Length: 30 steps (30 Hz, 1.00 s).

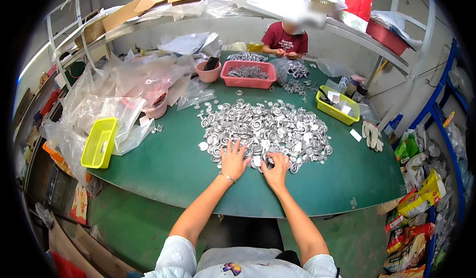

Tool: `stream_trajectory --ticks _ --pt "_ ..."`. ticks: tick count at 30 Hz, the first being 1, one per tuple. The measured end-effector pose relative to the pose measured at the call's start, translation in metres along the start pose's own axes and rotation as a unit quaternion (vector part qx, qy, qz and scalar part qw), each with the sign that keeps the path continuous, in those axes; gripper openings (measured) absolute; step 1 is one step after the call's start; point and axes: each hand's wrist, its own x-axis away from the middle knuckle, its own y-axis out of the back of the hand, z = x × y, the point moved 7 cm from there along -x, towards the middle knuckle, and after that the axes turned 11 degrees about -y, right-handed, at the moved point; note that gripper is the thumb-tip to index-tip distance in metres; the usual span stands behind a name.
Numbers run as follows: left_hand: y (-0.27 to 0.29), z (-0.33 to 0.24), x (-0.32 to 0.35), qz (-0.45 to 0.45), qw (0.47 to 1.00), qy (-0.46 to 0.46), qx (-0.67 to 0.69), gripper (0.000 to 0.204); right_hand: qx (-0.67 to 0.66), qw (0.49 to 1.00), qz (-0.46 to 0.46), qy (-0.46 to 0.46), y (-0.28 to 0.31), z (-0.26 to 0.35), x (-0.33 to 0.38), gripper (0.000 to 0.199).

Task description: The person sorts through a large pile of metallic decorative items on a workstation, picking out individual pieces and placing them into clear plastic bags.

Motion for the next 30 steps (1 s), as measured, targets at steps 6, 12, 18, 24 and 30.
stream_trajectory --ticks 6,12,18,24,30 --pt "0.0 0.0 0.01 -0.012 0.999 -0.025 0.027 0.058 0.063 0.994 0.066 0.054 0.013 0.002 -0.017 0.045" --pt "0.011 -0.008 0.013 -0.007 0.998 -0.042 0.04 0.054 0.212 0.947 0.24 -0.024 -0.035 -0.036 -0.041 0.068" --pt "0.036 -0.007 0.038 0.04 0.994 -0.083 0.065 0.054 0.23 0.945 0.212 0.095 -0.024 -0.002 -0.006 0.064" --pt "0.044 0.0 0.05 0.12 0.987 -0.094 0.053 0.053 0.154 0.931 0.273 0.189 -0.01 0.031 0.019 0.059" --pt "0.056 -0.017 0.007 0.043 0.988 -0.099 0.106 0.041 0.065 0.915 0.321 0.236 0.019 0.041 0.021 0.032"
